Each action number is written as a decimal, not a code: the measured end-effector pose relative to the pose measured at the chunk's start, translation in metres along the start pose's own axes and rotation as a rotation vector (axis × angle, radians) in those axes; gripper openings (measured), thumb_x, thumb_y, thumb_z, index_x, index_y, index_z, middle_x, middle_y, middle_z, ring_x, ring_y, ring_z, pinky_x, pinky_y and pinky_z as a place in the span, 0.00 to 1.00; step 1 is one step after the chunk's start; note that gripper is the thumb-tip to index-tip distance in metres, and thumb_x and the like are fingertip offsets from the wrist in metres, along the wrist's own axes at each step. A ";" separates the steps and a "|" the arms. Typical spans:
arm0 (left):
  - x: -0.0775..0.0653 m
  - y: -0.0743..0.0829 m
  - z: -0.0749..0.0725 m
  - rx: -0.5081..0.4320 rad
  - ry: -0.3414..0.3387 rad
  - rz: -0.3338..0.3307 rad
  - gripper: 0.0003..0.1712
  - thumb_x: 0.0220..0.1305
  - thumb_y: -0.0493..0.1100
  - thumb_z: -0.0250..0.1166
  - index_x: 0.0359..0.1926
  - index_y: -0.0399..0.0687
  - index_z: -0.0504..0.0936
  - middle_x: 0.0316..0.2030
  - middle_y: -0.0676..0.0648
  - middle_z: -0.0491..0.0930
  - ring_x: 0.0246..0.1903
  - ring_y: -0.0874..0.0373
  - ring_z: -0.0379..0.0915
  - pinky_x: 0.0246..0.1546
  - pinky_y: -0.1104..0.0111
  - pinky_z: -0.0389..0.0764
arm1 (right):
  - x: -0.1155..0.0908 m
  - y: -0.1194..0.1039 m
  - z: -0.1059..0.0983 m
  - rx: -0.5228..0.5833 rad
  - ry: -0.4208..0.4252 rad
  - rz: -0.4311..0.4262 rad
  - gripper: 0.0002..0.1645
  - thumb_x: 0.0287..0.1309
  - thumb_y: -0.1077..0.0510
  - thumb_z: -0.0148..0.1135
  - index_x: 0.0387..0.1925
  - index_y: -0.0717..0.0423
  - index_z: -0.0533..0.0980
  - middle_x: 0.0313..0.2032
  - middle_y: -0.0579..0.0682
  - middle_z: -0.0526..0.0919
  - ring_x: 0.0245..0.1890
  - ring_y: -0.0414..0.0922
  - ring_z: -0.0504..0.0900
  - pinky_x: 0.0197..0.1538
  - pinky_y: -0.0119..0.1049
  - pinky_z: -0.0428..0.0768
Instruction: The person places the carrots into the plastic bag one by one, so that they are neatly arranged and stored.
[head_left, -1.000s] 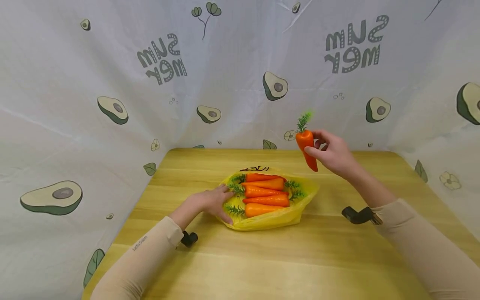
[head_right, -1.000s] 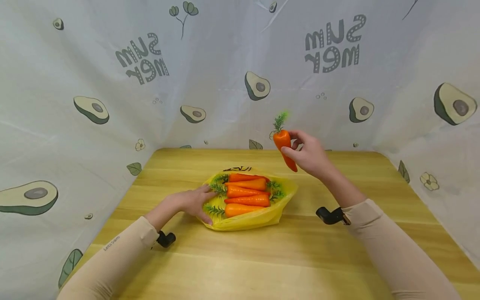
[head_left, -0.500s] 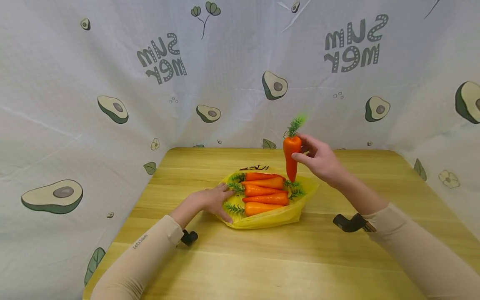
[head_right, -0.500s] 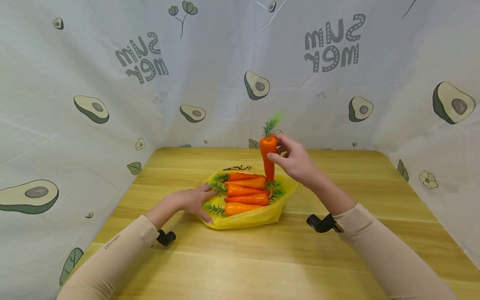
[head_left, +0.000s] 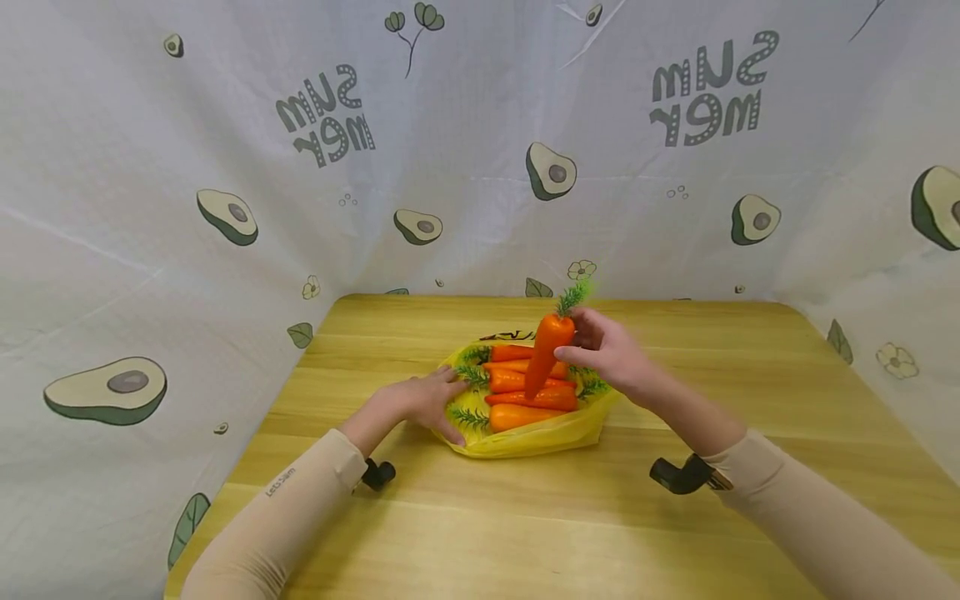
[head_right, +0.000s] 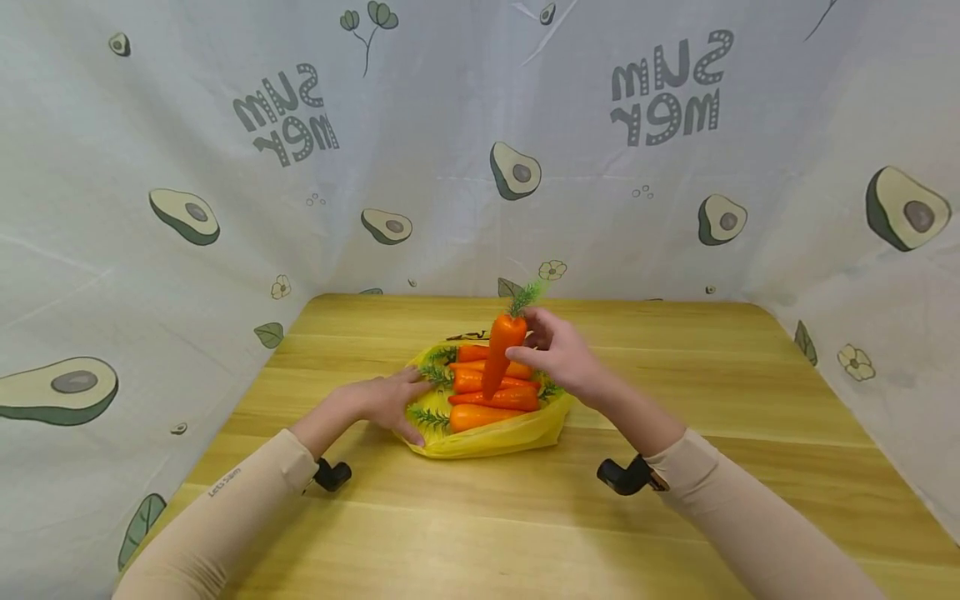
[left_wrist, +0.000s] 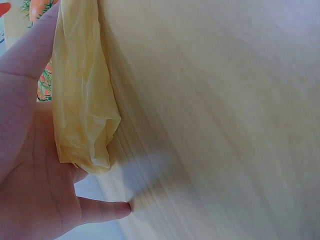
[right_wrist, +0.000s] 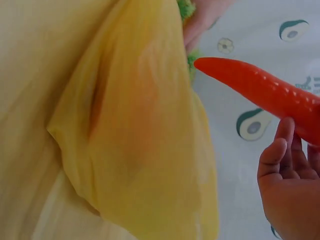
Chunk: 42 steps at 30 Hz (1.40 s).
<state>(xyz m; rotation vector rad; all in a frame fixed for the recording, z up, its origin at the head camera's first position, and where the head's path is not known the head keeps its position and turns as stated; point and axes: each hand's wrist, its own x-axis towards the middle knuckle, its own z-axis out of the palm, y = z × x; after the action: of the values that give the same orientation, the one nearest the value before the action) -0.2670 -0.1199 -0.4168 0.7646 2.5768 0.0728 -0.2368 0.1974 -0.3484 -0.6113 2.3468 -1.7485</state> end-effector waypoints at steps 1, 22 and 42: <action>0.000 0.000 0.000 0.001 0.000 0.000 0.63 0.50 0.74 0.71 0.80 0.55 0.55 0.80 0.42 0.47 0.80 0.43 0.37 0.70 0.35 0.57 | 0.000 0.002 0.003 0.016 -0.018 0.006 0.31 0.65 0.62 0.66 0.64 0.65 0.64 0.59 0.65 0.75 0.55 0.53 0.81 0.50 0.37 0.85; 0.002 -0.001 -0.003 0.020 -0.010 -0.004 0.65 0.50 0.75 0.70 0.80 0.55 0.53 0.80 0.42 0.45 0.80 0.43 0.36 0.70 0.35 0.56 | -0.006 0.029 0.027 0.198 -0.218 0.060 0.36 0.65 0.65 0.64 0.71 0.60 0.61 0.52 0.65 0.78 0.36 0.51 0.87 0.40 0.43 0.87; 0.001 -0.002 -0.004 0.012 -0.024 0.009 0.63 0.52 0.74 0.70 0.80 0.54 0.53 0.80 0.41 0.46 0.80 0.43 0.36 0.71 0.37 0.56 | -0.007 0.028 0.012 -0.050 -0.180 0.234 0.29 0.67 0.50 0.64 0.61 0.63 0.72 0.41 0.58 0.85 0.36 0.53 0.83 0.37 0.41 0.85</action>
<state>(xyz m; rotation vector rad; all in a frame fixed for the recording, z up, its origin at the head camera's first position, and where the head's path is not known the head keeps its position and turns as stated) -0.2703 -0.1209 -0.4137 0.7763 2.5533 0.0503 -0.2327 0.1963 -0.3791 -0.4572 2.2414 -1.4758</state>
